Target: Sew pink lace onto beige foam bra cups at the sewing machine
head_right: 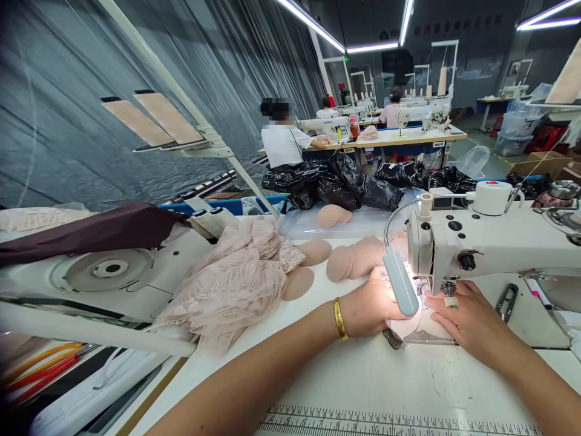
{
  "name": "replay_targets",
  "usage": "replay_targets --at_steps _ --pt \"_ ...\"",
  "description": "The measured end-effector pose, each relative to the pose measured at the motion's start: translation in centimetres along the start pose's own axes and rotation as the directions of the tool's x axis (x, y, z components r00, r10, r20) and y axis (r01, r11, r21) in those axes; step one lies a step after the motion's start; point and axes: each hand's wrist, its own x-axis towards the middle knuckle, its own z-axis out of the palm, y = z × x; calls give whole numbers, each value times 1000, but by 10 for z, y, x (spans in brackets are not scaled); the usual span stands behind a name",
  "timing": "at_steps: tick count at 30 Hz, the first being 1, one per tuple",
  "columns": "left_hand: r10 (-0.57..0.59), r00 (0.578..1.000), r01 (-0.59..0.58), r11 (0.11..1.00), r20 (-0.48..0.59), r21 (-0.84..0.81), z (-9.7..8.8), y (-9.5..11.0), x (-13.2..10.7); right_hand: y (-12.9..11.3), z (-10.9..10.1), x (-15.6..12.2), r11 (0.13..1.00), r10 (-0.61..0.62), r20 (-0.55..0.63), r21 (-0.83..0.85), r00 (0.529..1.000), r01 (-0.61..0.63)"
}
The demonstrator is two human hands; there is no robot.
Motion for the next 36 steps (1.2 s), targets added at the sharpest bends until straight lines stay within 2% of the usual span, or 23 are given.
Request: replay_targets --at_steps 13,19,22,25,29,36 --pt "-32 999 32 997 10 -66 -2 -12 5 -5 -8 7 997 76 53 28 996 -78" --pt "-32 999 28 991 -32 -129 0 -15 2 -5 -8 2 997 63 -20 34 998 -63" --pt "-31 997 20 988 -70 -153 1 -17 2 -1 -3 -3 995 101 -84 32 991 -99" --pt "-40 996 27 987 -79 -158 1 -16 2 3 1 -6 987 151 -98 67 984 -145" --pt "-93 994 84 986 -53 -143 -2 -11 3 5 1 -4 977 190 -53 110 980 -184" --pt "-80 996 72 984 -44 -162 -4 -7 3 1 -2 -2 976 188 -44 115 981 -182"
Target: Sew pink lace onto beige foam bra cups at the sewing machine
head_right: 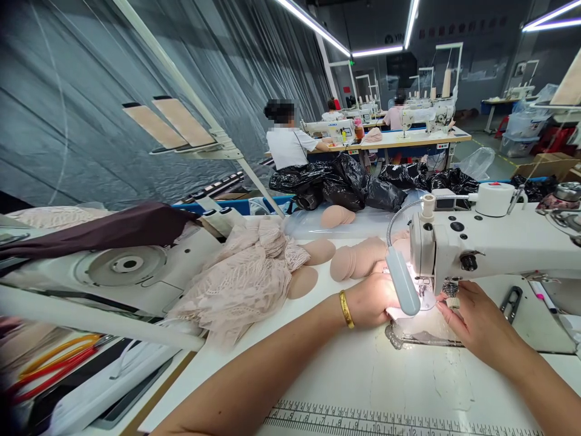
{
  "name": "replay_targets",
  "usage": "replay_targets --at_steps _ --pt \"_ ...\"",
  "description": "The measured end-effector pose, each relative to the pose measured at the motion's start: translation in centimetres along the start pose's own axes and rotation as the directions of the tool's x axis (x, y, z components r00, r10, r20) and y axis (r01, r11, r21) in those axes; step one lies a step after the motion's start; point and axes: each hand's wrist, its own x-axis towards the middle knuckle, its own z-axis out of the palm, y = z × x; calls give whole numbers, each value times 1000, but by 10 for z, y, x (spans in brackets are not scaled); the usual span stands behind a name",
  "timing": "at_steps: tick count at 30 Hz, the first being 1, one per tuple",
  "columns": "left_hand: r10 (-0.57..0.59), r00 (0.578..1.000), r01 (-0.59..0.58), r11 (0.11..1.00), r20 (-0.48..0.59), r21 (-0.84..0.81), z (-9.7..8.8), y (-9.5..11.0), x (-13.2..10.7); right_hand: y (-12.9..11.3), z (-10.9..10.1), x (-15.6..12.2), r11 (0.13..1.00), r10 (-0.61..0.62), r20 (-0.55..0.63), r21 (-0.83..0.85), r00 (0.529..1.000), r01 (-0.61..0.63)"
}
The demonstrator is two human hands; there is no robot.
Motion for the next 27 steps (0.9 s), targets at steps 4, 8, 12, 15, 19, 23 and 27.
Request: replay_targets --at_steps 4,8,12,15,19,23,27 --pt "-14 1000 14 1000 11 9 -1 2 0 0 0 -1 1000 -13 -16 -5 1000 13" --pt "-22 1000 22 999 0 27 -2 4 -1 2 1 -3 1000 -26 -31 -8 999 26" --pt "-22 999 20 998 30 57 -2 3 -1 3 1 -4 1000 -24 -25 -12 999 24" --pt "-18 999 16 997 27 72 0 0 0 4 1 -5 1000 -17 -5 -21 1000 16" --pt "-15 1000 17 997 -21 81 5 -3 -1 6 4 -8 1000 -21 -19 -19 1000 21" --pt "-26 998 33 991 -56 130 13 -3 -3 9 6 -9 999 -36 -39 -31 999 35" --pt "-38 997 50 981 -66 189 17 2 -5 9 6 -9 996 -73 -49 -60 996 70"
